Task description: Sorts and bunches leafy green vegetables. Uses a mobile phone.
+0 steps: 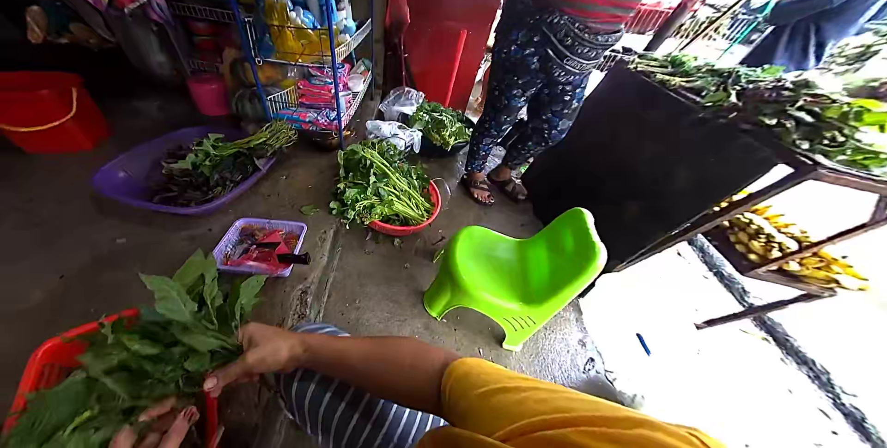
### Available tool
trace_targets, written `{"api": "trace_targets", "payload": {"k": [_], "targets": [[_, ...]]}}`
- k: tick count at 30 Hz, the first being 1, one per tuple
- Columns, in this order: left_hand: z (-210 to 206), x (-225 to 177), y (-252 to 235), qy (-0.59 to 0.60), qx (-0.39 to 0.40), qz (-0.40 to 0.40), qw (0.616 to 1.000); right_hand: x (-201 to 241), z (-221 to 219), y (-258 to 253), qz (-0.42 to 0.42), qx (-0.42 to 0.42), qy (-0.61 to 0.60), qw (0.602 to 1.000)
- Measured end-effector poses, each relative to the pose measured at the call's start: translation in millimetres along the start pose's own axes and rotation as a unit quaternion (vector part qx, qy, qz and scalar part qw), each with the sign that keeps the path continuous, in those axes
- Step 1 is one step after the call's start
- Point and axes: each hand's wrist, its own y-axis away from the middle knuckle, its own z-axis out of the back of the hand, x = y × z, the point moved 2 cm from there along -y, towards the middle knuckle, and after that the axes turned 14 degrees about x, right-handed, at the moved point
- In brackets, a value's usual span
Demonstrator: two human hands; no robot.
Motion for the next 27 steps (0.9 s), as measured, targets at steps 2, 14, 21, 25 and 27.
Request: {"api": "trace_targets", "payload": {"k": [2, 14, 21, 25, 27], "targets": [[3.0, 21.4, -1.9, 0.021, -0.012, -0.016, 1.0, 11.1, -2.9, 7.7, 0.011, -0.012, 0.018, 1.0], [-4.8, 10.5, 6.2, 0.123, -0.051, 0.017, 0.991, -9.0, 13.2, 11.1, -0.016, -0.007, 0.047, 0.999], [3.5, 8.8, 23.1, 0.183, -0.043, 0.008, 0.982, -13.0, 2.6, 11.9, 0.017, -0.008, 0.028, 0.999], [4.6, 6.0, 30.5, 0.123, -0.062, 0.023, 0.99, -23.8, -25.0, 14.3, 0.009, 0.004, -0.022, 1.0], [5.0, 1.3, 29.9, 0.023, -0.058, 0.04, 0.997, -26.7, -29.2, 18.3, -0.006, 0.023, -0.025, 0.999]]}}
